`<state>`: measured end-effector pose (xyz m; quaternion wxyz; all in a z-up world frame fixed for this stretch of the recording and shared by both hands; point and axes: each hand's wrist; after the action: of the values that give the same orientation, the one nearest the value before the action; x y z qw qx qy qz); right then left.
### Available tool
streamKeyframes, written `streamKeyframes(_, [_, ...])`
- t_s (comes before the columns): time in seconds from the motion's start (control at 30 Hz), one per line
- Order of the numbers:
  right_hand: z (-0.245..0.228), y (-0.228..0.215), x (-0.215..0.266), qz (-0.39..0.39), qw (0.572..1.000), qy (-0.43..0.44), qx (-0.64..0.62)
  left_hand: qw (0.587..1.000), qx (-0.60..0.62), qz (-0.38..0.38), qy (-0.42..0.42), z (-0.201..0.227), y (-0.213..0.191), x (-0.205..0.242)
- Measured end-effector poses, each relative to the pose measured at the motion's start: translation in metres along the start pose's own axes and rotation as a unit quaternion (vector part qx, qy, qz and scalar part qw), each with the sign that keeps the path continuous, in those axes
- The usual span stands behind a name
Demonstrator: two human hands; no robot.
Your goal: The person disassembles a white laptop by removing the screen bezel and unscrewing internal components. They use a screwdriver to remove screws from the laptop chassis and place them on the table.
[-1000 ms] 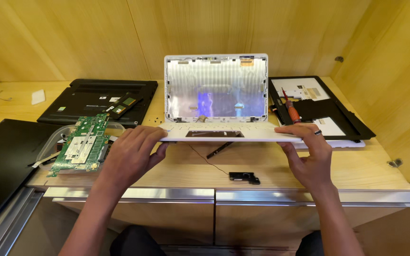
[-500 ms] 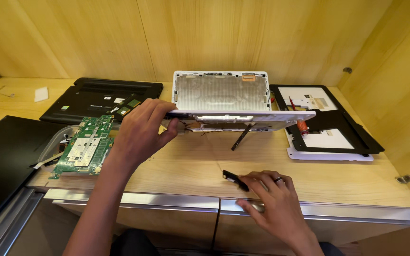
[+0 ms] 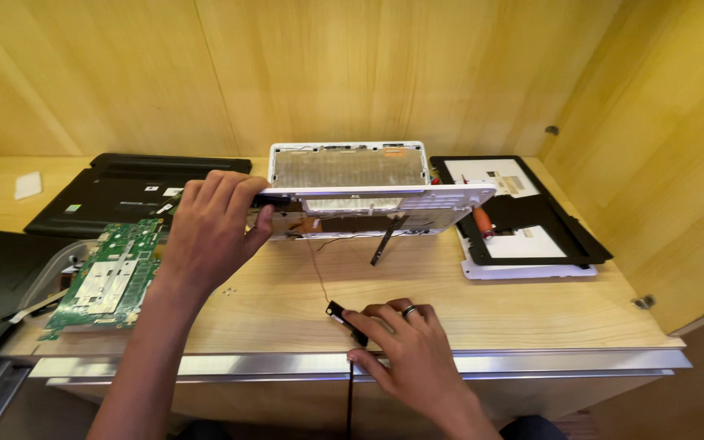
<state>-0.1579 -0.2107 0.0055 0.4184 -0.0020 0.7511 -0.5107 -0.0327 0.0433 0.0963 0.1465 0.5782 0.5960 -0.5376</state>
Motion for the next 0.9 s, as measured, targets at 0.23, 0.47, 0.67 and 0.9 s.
streamKeyframes(0.23, [-0.008, 0.005, -0.003, 0.034, 0.999, 0.021, -0.021, 0.998, -0.044, -0.020, -0.030, 0.011, 0.010, 0.000])
streamKeyframes(0.47, [0.008, 0.015, -0.008, 0.101, 0.986, 0.078, -0.111, 0.998, -0.056, -0.034, -0.018, 0.005, 0.002, -0.003])
streamKeyframes(0.67, [0.049, -0.029, -0.023, 0.272, 0.909, 0.189, -0.252, 0.998, -0.051, -0.029, -0.008, 0.005, 0.002, -0.001])
streamKeyframes(0.9, [0.094, -0.046, -0.043, 0.390, 0.818, 0.168, -0.388, 0.997, -0.074, 0.035, 0.011, -0.001, 0.024, 0.003])
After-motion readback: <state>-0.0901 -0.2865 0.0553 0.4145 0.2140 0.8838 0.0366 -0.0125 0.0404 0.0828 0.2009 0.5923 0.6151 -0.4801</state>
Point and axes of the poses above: each hand's wrist, its own x-axis away from the middle knuckle, its own y-axis out of the palm, z = x × y, and after that the axes turned 7 degrees about -x, right-handed
